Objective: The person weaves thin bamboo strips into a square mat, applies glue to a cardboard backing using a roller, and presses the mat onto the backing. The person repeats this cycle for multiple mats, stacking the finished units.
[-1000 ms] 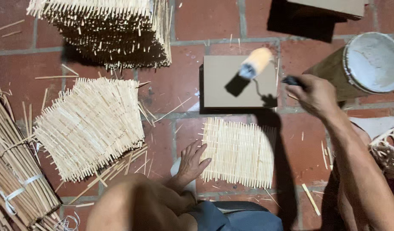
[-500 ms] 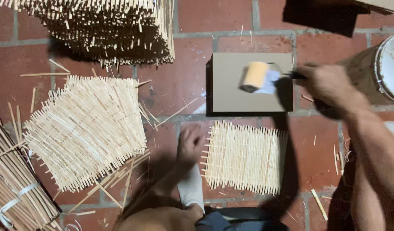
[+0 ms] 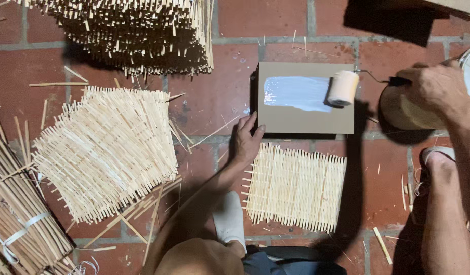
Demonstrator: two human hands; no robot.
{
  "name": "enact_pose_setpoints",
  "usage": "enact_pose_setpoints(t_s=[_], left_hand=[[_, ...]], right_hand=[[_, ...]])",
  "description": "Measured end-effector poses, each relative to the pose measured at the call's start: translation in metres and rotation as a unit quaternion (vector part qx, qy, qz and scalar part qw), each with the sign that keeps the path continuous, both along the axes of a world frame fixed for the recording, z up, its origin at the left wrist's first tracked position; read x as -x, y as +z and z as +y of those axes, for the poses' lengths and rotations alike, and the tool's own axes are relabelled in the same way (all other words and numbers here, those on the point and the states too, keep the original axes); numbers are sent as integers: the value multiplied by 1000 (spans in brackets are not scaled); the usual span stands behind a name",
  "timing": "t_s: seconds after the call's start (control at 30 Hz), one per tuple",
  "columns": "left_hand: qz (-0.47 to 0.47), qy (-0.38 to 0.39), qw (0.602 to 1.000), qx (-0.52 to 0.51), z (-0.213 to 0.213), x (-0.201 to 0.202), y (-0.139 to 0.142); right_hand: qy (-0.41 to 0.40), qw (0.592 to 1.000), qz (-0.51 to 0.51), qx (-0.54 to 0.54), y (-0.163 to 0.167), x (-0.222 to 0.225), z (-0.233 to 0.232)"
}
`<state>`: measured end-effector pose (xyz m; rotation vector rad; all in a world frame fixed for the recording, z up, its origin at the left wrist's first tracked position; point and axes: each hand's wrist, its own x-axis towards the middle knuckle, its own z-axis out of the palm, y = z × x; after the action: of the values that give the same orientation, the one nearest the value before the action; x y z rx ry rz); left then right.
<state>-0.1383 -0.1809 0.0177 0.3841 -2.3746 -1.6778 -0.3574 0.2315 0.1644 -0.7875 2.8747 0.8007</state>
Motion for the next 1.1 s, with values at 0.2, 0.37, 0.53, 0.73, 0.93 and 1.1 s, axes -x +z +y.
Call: enact_pose_setpoints(t_s=[0.2, 0.37, 0.53, 0.73, 0.93, 1.1], left_hand=[[17, 14, 1000, -17, 2, 0, -2], [16, 11, 999, -29, 2, -1, -10], [33, 16, 996, -86, 6, -5, -23], [20, -3, 993, -116, 4, -8, -25], [19, -10, 990, -139, 5, -9, -18], [1, 0, 989, -145, 6, -7, -9]], right_hand=[[109, 980, -54, 158, -21, 32, -135], [49, 985, -87, 141, -2, 37, -162], [-70, 976, -86, 186, 24, -24, -54], [-249, 880, -70, 398, -4, -220, -44], [-291, 833, -107, 457, 6, -181, -89], [-223, 877, -108, 411, 2, -136, -126]])
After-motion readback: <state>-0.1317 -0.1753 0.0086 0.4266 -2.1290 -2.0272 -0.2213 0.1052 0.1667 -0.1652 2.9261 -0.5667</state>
